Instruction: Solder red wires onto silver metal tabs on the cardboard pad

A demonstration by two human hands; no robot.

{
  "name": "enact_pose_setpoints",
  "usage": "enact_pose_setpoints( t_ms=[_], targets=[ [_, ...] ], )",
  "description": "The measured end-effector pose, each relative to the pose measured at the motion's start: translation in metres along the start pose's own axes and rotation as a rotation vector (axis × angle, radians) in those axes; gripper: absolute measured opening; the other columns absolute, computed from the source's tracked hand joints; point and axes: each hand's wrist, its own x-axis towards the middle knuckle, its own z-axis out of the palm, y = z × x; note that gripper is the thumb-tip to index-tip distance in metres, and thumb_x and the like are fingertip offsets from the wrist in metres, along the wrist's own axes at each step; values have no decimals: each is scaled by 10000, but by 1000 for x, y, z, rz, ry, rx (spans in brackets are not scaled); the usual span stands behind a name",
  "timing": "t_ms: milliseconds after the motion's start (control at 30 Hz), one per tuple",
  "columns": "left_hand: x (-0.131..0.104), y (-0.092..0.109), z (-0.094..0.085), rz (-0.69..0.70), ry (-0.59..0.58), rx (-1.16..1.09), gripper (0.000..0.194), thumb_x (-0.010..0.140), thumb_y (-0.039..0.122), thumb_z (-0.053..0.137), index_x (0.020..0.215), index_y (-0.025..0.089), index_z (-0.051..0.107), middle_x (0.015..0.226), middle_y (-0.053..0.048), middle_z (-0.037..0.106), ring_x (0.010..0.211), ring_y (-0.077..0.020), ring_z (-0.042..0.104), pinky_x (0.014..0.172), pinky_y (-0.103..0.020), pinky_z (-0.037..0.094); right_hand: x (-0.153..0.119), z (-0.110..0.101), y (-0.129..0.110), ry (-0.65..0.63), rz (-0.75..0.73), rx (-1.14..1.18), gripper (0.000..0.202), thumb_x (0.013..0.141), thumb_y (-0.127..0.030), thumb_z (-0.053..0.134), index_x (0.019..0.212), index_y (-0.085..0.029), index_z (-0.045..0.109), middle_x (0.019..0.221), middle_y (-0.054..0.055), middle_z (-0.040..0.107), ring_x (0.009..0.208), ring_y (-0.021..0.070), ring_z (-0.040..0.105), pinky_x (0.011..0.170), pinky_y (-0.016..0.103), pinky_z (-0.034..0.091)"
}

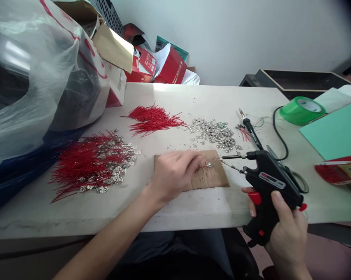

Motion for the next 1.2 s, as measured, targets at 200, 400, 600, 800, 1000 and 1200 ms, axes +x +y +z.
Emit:
enact_pose_setpoints(
  t_ms=[200, 400, 600, 800, 1000, 1200],
  targets=[
    [-2, 0, -2, -297, -138, -62, 543, 1099, 389, 504, 593, 203, 439, 522, 40, 447, 499, -106, 384, 561, -317, 275, 0, 0, 2, 23, -42, 8, 395, 954, -508, 678, 1073, -159, 821, 785, 81, 659, 645, 210, 603, 411, 287, 415],
    [0, 0, -2, -384, -200, -74, 513, 1111, 403, 444, 639, 203, 423, 551, 42, 442, 513, -111, 335, 572, -324, 248, 2, -1, 4, 4, -84, -33, 373, 983, -511, 639, 1052, -199, 831, 752, 87, 645, 751, 265, 655, 442, 304, 439],
    [1, 0, -4, -413, -218, -78, 481, 1120, 413, 412, 685, 209, 415, 574, 45, 443, 526, -118, 350, 584, -321, 258, 1, -3, 5, 13, -101, -32, 345, 989, -482, 638, 1026, -194, 824, 759, 79, 655, 712, 241, 635, 481, 311, 460],
    [2, -1, -5, -462, -250, -68, 372, 1124, 389, 384, 848, 216, 562, 589, 55, 491, 536, -129, 464, 605, -311, 317, -1, 3, -2, 13, -95, 6, 311, 985, -453, 655, 983, -180, 804, 834, 82, 704, 560, 157, 540, 437, 292, 405],
    [3, 1, -7, -486, -265, -81, 240, 1101, 310, 407, 1025, 225, 619, 649, 53, 585, 552, -131, 496, 613, -312, 348, -2, 6, -3, 44, -95, 6, 324, 956, -482, 677, 982, -190, 815, 793, 82, 698, 627, 199, 599, 458, 301, 461],
    [2, -1, -5, -457, -185, -72, 203, 1066, 218, 431, 1185, 218, 595, 972, -23, 743, 721, -165, 629, 700, -347, 450, -2, 6, -3, 71, -103, -1, 357, 922, -483, 706, 997, -147, 800, 851, 123, 729, 639, 216, 615, 428, 308, 455]
  ],
)
